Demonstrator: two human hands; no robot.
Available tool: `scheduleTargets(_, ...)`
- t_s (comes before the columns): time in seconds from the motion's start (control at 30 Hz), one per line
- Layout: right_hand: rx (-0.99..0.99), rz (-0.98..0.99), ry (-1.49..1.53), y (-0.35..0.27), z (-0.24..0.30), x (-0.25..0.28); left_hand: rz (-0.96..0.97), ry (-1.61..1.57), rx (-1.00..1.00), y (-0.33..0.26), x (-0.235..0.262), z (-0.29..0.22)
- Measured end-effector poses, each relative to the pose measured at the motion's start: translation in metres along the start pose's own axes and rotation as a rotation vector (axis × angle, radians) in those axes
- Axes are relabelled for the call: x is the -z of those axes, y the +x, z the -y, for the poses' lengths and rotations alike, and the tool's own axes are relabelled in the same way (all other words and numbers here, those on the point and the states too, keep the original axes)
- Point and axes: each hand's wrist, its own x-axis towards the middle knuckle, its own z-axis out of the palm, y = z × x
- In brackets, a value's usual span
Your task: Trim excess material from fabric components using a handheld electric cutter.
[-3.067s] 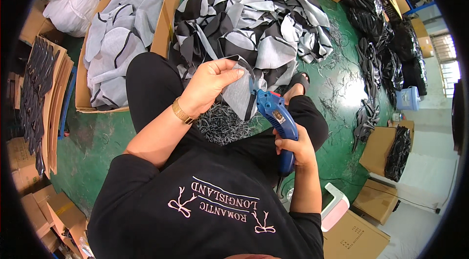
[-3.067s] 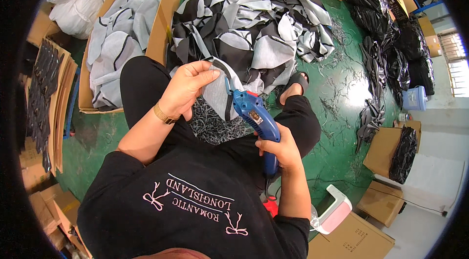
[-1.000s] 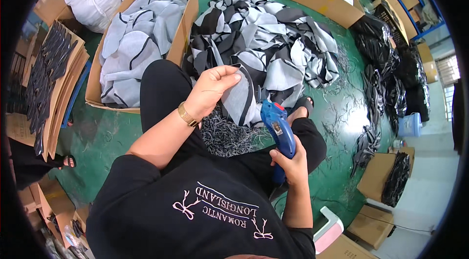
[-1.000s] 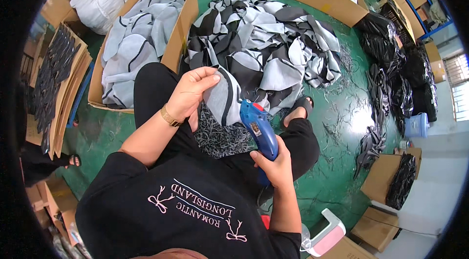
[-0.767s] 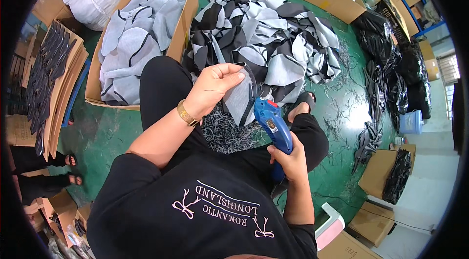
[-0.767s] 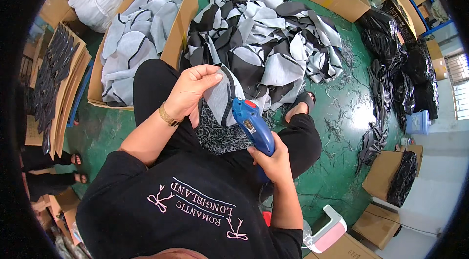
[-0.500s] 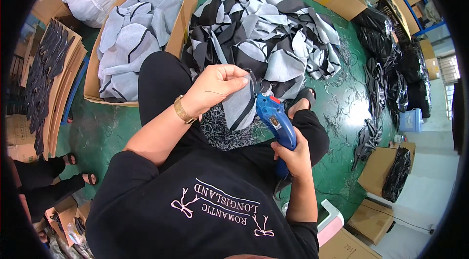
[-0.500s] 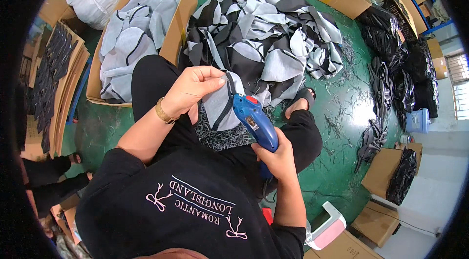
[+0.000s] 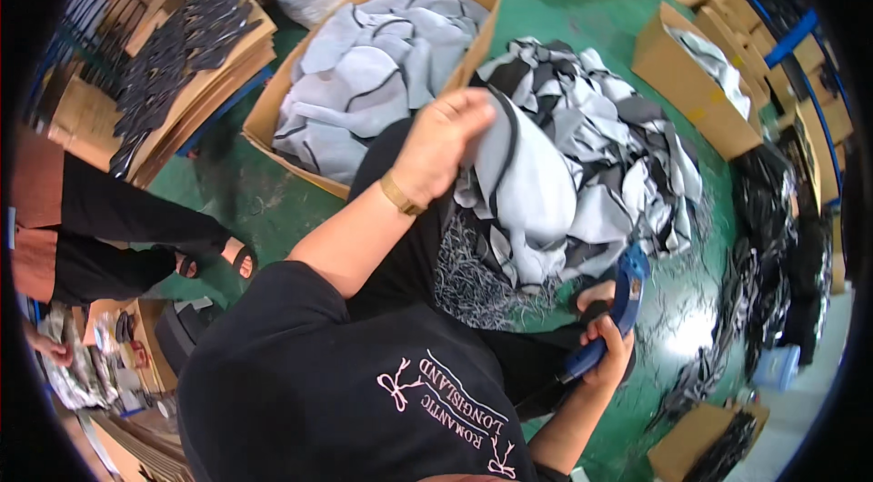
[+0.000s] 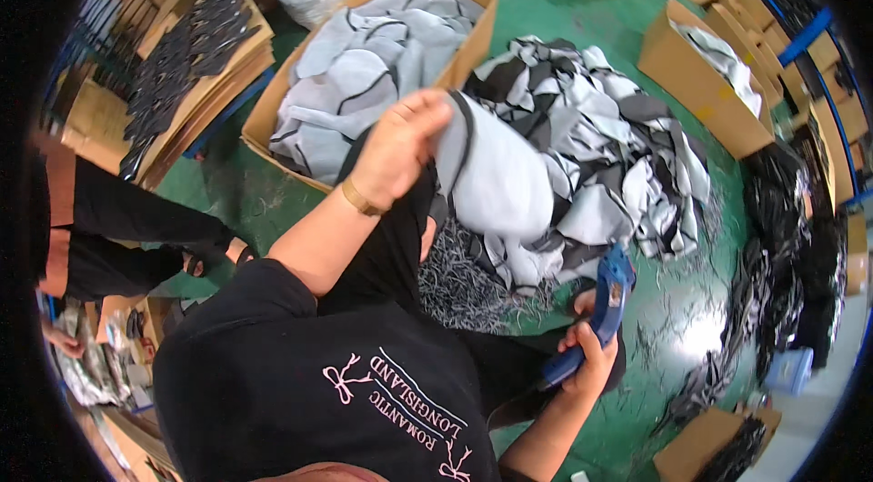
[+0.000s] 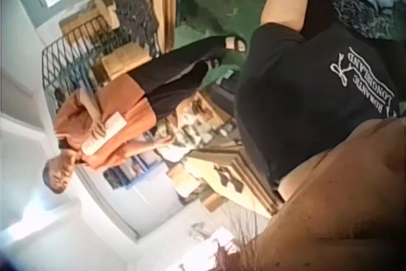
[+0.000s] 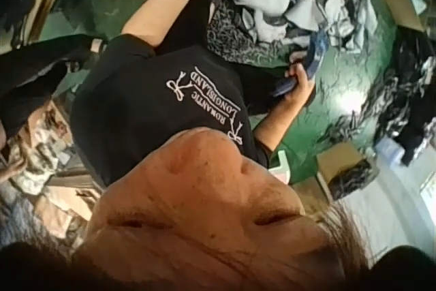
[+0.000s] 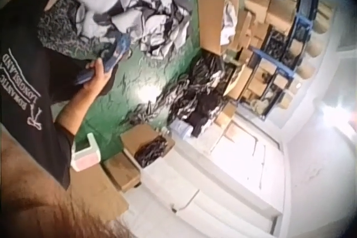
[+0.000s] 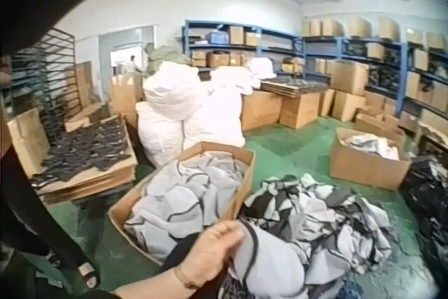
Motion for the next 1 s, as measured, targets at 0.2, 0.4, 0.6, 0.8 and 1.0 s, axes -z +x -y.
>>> scheduleTargets(0.2, -0.001, 0.025, 0.096, 0.009, -0.018, 0.025, -0.457, -0.034, -0.609, 0.029, 0.09, -0.067)
scheduleTargets(0.4, -0.062, 0.001, 0.077, 0.011, -0.022, 0.025, -0.754, 0.264, -0.207, 0.012, 0.156, -0.008)
scheduleTargets(0.6, -0.056, -0.012, 0.098, 0.024, -0.014, 0.016, -0.361, 0.229, -0.184, 0.047, 0.119, 0.001)
scheduleTargets(0.8, 0.078, 0.106, 0.244, 0.04, 0.017, 0.01, 0.149, 0.421, -0.08, 0.115, 0.001, 0.017)
scheduleTargets(1.0, 0.015, 0.018, 0.414, 0.038, 0.012, 0.023, 0.351, 0.625, 0.611, 0.151, -0.004, 0.232)
